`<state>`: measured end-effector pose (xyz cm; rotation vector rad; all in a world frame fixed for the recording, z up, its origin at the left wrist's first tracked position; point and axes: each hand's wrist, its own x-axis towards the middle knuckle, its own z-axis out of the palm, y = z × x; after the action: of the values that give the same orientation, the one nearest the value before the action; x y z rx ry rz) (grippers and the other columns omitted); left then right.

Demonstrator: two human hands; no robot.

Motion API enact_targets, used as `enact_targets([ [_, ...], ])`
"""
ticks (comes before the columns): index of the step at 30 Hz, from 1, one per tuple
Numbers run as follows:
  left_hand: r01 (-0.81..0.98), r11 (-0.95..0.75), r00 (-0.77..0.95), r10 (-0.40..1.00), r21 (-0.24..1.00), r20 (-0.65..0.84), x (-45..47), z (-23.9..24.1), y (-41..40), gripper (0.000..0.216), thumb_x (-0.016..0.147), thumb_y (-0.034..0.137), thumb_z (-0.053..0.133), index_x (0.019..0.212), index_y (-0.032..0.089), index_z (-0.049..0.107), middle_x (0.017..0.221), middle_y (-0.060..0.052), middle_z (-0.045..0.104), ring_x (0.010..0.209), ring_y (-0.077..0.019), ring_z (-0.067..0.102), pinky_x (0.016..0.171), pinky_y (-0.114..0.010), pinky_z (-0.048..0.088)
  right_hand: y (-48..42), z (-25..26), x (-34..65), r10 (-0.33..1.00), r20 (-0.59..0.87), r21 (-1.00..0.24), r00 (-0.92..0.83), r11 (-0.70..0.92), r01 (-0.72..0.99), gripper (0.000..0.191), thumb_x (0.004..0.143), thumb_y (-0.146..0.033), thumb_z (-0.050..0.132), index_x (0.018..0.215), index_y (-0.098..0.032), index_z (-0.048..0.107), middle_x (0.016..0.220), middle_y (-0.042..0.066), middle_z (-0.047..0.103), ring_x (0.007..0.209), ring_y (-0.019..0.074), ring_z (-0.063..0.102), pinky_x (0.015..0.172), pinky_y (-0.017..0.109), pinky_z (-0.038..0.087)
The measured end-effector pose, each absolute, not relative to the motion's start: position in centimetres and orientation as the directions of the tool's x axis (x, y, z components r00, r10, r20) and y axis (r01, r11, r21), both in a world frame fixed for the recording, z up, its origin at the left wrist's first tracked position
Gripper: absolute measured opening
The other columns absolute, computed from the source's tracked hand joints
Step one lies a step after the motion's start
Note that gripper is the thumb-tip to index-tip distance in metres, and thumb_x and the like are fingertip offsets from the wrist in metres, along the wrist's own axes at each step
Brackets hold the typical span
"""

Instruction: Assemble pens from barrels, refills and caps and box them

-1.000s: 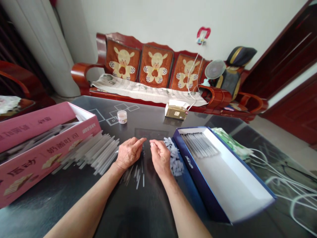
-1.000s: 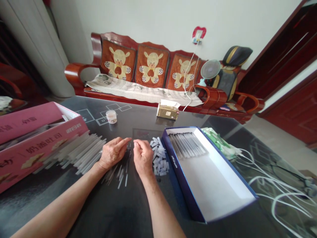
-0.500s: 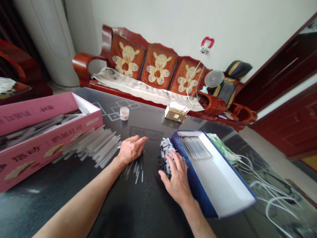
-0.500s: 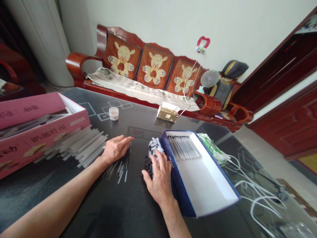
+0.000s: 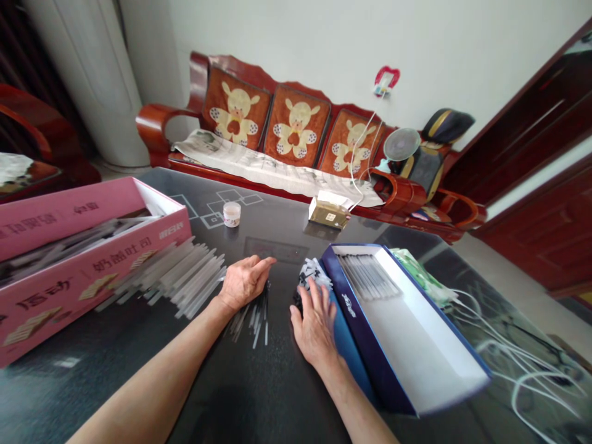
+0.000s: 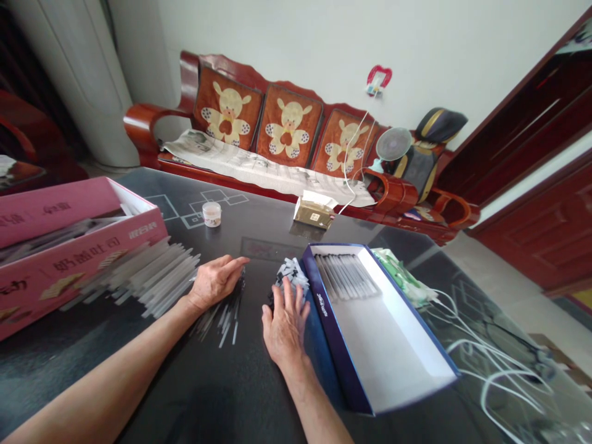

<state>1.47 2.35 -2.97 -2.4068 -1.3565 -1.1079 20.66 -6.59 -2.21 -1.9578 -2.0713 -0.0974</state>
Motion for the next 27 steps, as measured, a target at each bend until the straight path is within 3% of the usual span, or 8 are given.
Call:
enact_targets([
  [16,0.78,-0.583,0.306,0.673,0.228,0.673,1.5,-3.0,2.4,0.028,0.094,0.027,0.042,0.113,0.023,0.061,0.07,0.0,0.056,0.067,-0.0119,0.057,0.06,-0.022,0.041,-3.8,-2.9,17.1,0.939,0.341,-0.192,0.04,0.028,0.981,0.034,0.087,-0.027,0.047,0.119,-0.021,0.058,0.144,0.01,0.041,0.131,0.0387,0.028,0.097,0.061,0.026],
  [27,0.779,-0.575,0.304,0.695,0.251,0.651,1.4,-3.2,2.5,0.028,0.094,0.027,0.041,0.114,0.023,0.06,0.071,0.0,0.056,0.067,-0.0118,0.057,0.061,-0.022,0.042,-2.0,-2.7,15.7,0.928,0.372,-0.212,-0.031,0.118,0.97,0.028,0.087,-0.025,0.047,0.111,-0.018,0.062,0.135,0.014,0.05,0.127,0.0351,0.035,0.098,0.056,0.026],
])
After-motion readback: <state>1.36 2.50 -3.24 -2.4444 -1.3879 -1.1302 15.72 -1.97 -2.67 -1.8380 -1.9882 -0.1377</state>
